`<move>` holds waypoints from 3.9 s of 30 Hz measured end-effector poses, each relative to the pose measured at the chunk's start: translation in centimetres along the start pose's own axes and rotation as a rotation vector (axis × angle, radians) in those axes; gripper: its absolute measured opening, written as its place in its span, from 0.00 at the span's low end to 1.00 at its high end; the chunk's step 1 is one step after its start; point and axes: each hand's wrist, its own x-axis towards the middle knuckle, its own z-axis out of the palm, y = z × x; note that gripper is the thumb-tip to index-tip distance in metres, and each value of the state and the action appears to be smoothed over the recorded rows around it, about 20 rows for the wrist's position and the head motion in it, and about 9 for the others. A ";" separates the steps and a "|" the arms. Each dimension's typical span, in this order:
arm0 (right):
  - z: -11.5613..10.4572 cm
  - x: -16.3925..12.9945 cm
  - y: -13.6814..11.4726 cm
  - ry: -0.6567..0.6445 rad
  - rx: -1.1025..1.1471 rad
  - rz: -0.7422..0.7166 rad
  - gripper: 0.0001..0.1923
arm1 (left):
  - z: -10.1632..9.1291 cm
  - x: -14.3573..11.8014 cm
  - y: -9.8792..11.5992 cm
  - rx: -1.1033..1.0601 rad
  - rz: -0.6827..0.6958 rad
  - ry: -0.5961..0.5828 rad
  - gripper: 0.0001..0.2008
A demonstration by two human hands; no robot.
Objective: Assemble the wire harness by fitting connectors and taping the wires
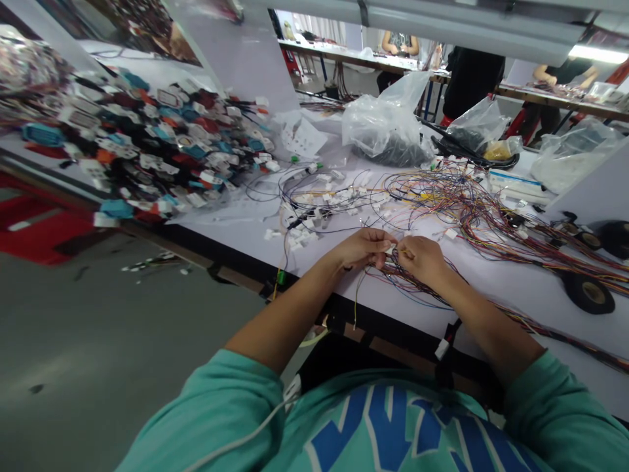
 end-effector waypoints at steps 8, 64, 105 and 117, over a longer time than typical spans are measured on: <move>0.0 0.0 0.3 -0.028 -0.016 -0.031 0.07 | -0.2 0.2 -0.3 -0.020 -0.027 -0.012 0.20; -1.2 0.6 1.4 -0.039 1.235 0.350 0.07 | 0.8 -0.3 0.6 -0.133 0.038 0.017 0.19; -2.0 0.2 0.3 0.157 0.132 -0.006 0.04 | 0.7 -0.5 0.8 -0.115 0.069 -0.042 0.16; -1.7 0.3 0.2 0.139 0.297 0.027 0.05 | 0.8 -0.3 0.7 -0.095 0.080 -0.047 0.20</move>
